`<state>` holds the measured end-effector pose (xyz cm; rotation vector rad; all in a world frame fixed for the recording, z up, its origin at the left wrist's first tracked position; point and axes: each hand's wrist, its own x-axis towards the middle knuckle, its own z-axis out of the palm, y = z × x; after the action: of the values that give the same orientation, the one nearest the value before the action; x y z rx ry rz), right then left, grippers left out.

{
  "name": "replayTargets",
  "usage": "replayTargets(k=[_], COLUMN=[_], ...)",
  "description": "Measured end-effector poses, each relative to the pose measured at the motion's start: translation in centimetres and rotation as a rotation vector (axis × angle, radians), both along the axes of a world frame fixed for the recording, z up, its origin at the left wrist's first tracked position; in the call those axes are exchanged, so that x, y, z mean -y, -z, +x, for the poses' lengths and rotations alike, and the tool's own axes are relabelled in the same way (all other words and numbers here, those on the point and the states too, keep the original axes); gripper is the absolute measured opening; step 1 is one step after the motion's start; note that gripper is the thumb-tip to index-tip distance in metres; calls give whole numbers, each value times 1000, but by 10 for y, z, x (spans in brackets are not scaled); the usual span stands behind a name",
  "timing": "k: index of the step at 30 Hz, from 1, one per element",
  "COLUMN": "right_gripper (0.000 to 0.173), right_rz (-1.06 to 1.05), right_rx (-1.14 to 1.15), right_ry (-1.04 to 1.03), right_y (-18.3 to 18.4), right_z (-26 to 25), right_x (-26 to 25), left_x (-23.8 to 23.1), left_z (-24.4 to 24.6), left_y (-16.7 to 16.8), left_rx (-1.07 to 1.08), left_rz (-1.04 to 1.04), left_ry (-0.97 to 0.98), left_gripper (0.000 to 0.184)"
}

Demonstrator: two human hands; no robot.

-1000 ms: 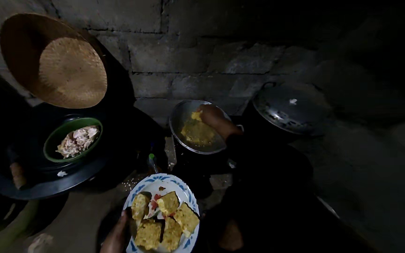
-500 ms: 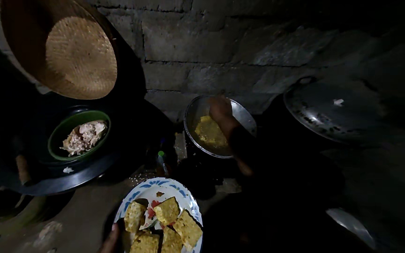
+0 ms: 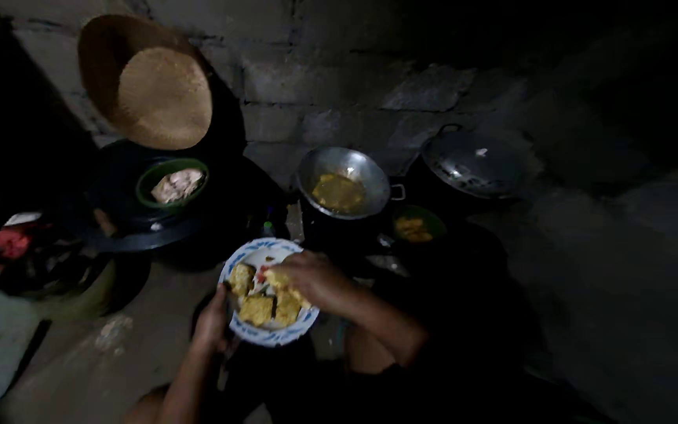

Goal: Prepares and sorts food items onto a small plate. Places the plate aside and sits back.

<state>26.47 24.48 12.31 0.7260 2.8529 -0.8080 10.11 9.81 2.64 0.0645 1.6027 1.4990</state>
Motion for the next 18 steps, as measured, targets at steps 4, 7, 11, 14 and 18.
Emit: replayTargets(k=[4, 7, 11, 14, 18], right_gripper=[27, 33, 40, 37, 35], right_rz=[177, 223, 233, 297, 325], right_rx=[-112, 134, 236, 185, 55], right_ry=[166, 207, 166, 151, 180], right_y=[-8, -6, 2, 7, -5], right_z=[22, 27, 15, 0, -9], right_x=[5, 29, 63, 73, 90], left_x=[22, 40, 62, 76, 97], left_z=[-1, -7, -15, -16, -17], left_y=[-2, -9, -8, -12, -19], left_rx=[88, 89, 63, 111, 124], left_rz=[160, 236, 278, 263, 226], left_ry=[-28, -42, -41, -43, -42], left_gripper=[55, 57, 55, 55, 57])
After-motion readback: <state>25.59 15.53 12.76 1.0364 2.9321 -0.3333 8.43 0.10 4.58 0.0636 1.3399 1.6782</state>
